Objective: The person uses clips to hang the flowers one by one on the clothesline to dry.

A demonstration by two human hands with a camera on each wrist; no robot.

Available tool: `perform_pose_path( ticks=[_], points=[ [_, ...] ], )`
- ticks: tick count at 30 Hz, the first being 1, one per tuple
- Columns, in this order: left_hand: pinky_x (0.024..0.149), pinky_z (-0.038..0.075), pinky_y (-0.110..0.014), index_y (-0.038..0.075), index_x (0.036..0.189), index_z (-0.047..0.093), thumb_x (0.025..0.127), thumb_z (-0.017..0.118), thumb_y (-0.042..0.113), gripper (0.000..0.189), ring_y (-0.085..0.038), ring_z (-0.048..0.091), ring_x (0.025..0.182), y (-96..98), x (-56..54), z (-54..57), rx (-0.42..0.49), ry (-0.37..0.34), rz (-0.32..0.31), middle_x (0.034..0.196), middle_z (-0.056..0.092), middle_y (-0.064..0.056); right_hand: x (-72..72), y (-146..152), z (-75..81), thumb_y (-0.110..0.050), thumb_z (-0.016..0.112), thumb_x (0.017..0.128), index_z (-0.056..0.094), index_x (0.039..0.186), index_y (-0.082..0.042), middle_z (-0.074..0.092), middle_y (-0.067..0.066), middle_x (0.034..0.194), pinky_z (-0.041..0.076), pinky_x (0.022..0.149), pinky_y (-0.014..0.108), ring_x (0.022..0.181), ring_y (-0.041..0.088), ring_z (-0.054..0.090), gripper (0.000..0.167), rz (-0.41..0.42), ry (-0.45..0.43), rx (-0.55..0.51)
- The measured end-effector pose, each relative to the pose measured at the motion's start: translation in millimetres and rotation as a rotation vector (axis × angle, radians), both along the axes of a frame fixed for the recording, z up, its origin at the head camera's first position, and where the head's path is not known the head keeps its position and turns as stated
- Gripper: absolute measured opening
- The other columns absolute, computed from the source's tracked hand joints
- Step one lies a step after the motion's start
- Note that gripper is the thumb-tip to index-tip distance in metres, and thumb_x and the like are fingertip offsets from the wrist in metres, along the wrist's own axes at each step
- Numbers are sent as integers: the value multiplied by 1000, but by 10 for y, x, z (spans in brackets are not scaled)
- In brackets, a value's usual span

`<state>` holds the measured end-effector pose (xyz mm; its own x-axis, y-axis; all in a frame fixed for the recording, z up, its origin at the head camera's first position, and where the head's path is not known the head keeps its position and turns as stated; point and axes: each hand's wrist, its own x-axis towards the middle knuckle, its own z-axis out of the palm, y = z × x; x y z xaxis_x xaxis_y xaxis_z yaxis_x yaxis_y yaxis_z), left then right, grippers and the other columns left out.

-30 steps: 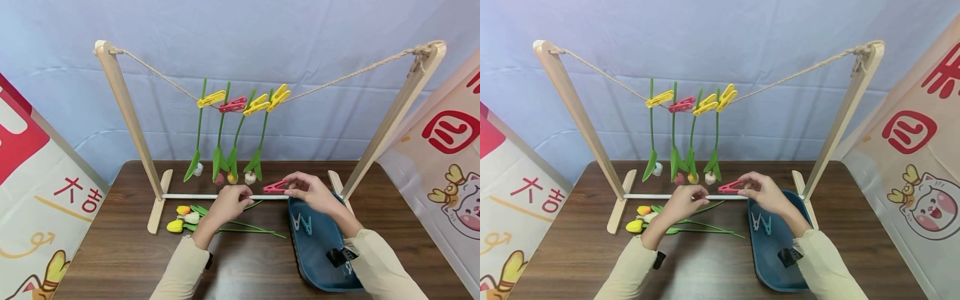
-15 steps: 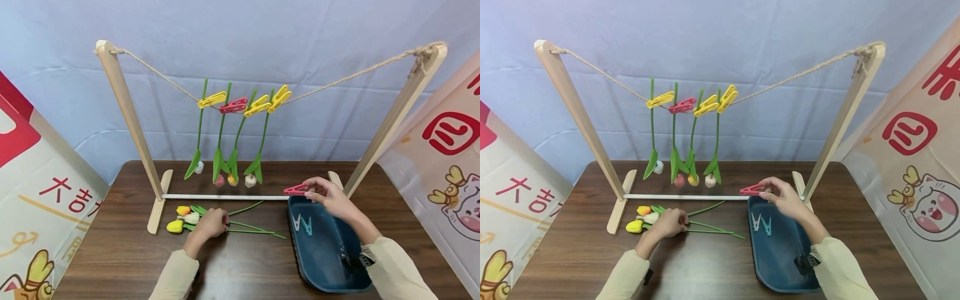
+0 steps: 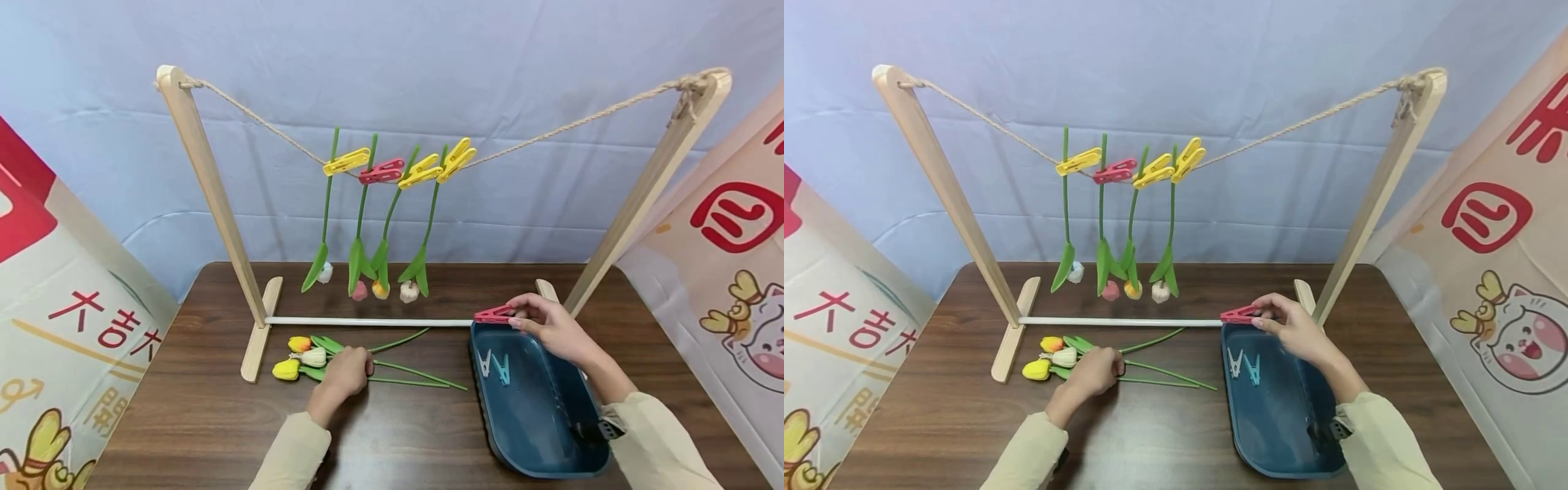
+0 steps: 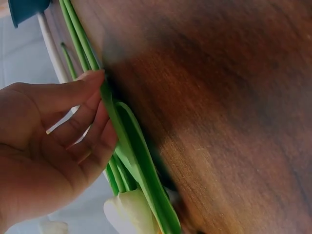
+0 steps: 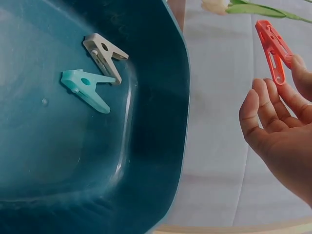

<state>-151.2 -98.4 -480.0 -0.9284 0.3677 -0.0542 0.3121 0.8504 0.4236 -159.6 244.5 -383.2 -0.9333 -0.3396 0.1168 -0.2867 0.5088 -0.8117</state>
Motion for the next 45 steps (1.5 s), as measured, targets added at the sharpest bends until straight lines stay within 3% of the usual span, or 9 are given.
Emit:
perform_pose_path(
  ticks=[8, 15, 22, 26, 31, 37, 45],
  points=[
    [45, 39, -27, 13, 61, 59, 66, 58, -10, 24, -15, 51, 54, 5, -11, -1, -8, 9, -3, 59, 52, 1, 21, 39, 9, -3, 55, 90, 53, 108, 8, 56, 12, 83, 48, 58, 25, 68, 8, 55, 22, -24, -13, 28],
    [45, 36, -25, 10, 62, 58, 68, 55, -13, 24, -11, 43, 52, 10, -28, 116, 11, 59, -59, 57, 49, 3, 24, 96, -4, -5, 57, 89, 56, 106, 7, 56, 10, 83, 46, 57, 24, 67, 10, 54, 21, -68, 15, 76],
    [51, 41, -27, 8, 70, 59, 69, 53, -15, 24, -15, 50, 57, 21, -33, 502, 89, 139, -125, 62, 50, 3, 22, 149, -6, -4, 60, 87, 58, 102, 7, 57, 9, 80, 45, 56, 24, 65, 8, 52, 18, -121, 59, 117],
    [56, 40, -27, 8, 75, 58, 72, 51, -16, 25, -13, 47, 62, 65, -36, 782, 145, 146, -137, 66, 48, 3, 27, 156, -10, -5, 61, 87, 60, 99, 6, 58, 8, 79, 44, 55, 25, 64, 9, 51, 16, -156, 79, 129],
    [60, 42, -30, 6, 81, 59, 78, 52, -15, 22, -14, 50, 67, 165, -94, 1100, 246, 228, -144, 73, 53, 0, 26, 152, -30, -6, 60, 87, 62, 95, 3, 60, 8, 76, 43, 52, 24, 61, 10, 50, 12, -166, 109, 147],
    [70, 47, -32, 4, 89, 60, 83, 56, -9, 14, -19, 58, 78, 352, -269, 1328, 340, 315, -115, 84, 60, -6, 22, 147, -29, -5, 61, 87, 64, 92, 2, 59, 7, 70, 42, 49, 25, 58, 11, 50, 9, -168, 131, 137],
    [73, 45, -30, 3, 93, 59, 88, 57, 1, 7, -18, 57, 81, 601, -431, 1576, 452, 378, -73, 87, 58, -6, 11, 147, 1, -2, 62, 85, 66, 88, 1, 58, 4, 67, 40, 48, 25, 57, 10, 49, 6, -161, 166, 143]
  ],
)
